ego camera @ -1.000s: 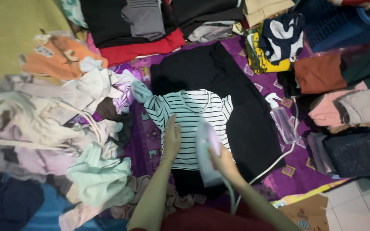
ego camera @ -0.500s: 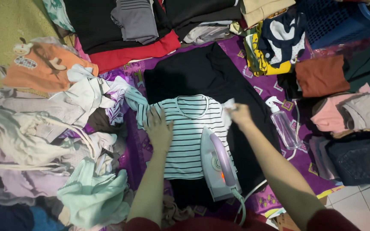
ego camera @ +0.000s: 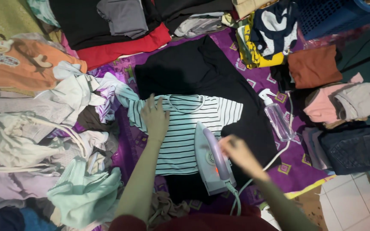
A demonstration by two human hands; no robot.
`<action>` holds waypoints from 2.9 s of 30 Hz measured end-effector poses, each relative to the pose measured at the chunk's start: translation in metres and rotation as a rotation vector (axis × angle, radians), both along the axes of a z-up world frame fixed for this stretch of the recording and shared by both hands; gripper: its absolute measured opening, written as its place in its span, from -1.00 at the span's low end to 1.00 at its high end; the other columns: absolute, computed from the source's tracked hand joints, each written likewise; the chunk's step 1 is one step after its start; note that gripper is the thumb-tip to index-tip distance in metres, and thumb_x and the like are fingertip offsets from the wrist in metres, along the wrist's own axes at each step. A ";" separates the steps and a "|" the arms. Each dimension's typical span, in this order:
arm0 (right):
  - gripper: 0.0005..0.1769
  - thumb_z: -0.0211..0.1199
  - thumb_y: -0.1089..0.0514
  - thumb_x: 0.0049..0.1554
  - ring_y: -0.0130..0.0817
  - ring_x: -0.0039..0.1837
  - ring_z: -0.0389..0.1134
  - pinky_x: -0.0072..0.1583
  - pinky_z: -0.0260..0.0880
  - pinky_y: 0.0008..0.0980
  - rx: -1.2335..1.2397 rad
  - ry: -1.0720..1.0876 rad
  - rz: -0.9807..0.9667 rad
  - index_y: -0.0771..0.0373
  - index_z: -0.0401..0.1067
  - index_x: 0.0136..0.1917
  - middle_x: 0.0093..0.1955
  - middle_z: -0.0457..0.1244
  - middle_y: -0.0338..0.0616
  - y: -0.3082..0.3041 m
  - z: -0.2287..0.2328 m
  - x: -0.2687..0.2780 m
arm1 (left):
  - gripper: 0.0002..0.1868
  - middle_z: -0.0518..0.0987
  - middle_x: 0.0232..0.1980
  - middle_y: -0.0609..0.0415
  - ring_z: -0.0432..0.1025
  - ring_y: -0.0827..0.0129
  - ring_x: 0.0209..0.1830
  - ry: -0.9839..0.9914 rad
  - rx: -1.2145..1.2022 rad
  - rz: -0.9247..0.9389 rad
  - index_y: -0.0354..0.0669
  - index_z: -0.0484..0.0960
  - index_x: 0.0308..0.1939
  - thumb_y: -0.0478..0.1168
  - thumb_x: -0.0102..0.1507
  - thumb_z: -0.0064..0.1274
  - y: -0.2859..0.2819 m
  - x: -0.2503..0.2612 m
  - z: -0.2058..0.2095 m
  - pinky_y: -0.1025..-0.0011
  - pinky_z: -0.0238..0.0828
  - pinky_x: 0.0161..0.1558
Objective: Iron various items of clothing including shorts, shirts, and children's clothes on a bed.
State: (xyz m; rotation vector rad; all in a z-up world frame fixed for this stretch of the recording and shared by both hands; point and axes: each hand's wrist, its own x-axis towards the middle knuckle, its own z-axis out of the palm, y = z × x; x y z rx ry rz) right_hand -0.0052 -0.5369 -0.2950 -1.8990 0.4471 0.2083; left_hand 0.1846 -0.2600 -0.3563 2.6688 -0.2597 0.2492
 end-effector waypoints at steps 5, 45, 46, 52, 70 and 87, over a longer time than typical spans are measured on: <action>-0.69 0.23 0.02 0.20 -0.48 -0.43 0.18 -0.36 0.27 -0.37 0.438 0.311 -0.143 0.22 0.33 0.12 -0.40 0.17 -0.26 0.072 0.023 -0.039 | -0.21 0.26 0.51 -0.08 0.09 0.01 0.51 0.016 0.009 0.020 -0.11 0.44 0.38 -0.06 0.08 0.31 -0.016 0.031 -0.006 -0.19 -0.04 0.42; -0.53 0.16 -0.15 0.21 -0.40 -0.58 0.19 -0.51 0.16 -0.32 0.237 0.115 0.016 0.36 0.35 0.01 -0.54 0.18 -0.19 0.221 0.022 0.050 | -0.72 0.63 -0.32 0.06 0.49 0.44 -0.40 0.438 -1.093 0.467 -0.30 0.67 -0.03 -0.19 0.39 -0.06 0.081 -0.161 -0.030 0.42 0.44 -0.33; -0.52 0.16 -0.14 0.21 -0.40 -0.59 0.19 -0.51 0.16 -0.31 0.190 0.059 0.010 0.38 0.35 0.02 -0.55 0.18 -0.18 0.223 0.018 0.051 | -0.71 0.62 -0.33 0.05 0.47 0.45 -0.40 0.400 -1.121 0.512 -0.31 0.66 -0.03 -0.18 0.41 -0.10 0.080 -0.155 -0.032 0.43 0.42 -0.34; -0.43 0.20 -0.20 0.24 -0.39 -0.56 0.24 -0.49 0.23 -0.33 0.140 -0.035 -0.002 0.45 0.33 -0.08 -0.55 0.19 -0.21 0.215 -0.003 0.164 | -0.70 0.58 -0.06 0.07 0.48 0.44 -0.14 0.177 -1.196 0.400 -0.30 0.55 0.13 -0.19 0.46 -0.18 0.061 -0.129 -0.001 0.45 0.46 -0.08; -0.54 0.14 -0.12 0.29 -0.42 -0.50 0.20 -0.46 0.20 -0.34 -0.208 0.102 -0.390 0.38 0.42 0.03 -0.45 0.24 -0.14 -0.048 0.003 -0.053 | -0.31 0.11 0.63 -0.07 0.01 0.06 0.61 0.001 -0.077 -0.184 -0.18 0.20 0.54 0.04 0.39 -0.09 0.000 -0.117 -0.025 0.00 -0.08 0.51; -0.47 0.36 -0.08 0.05 0.07 0.11 0.41 0.04 0.41 0.09 -0.822 -0.235 0.551 0.26 0.40 0.18 0.08 0.35 0.08 0.250 -0.055 0.187 | -0.67 0.58 -0.23 -0.23 0.49 -0.10 -0.24 0.261 -0.518 0.243 -0.37 0.60 -0.12 -0.16 0.19 0.22 0.074 -0.182 0.030 0.10 0.41 -0.20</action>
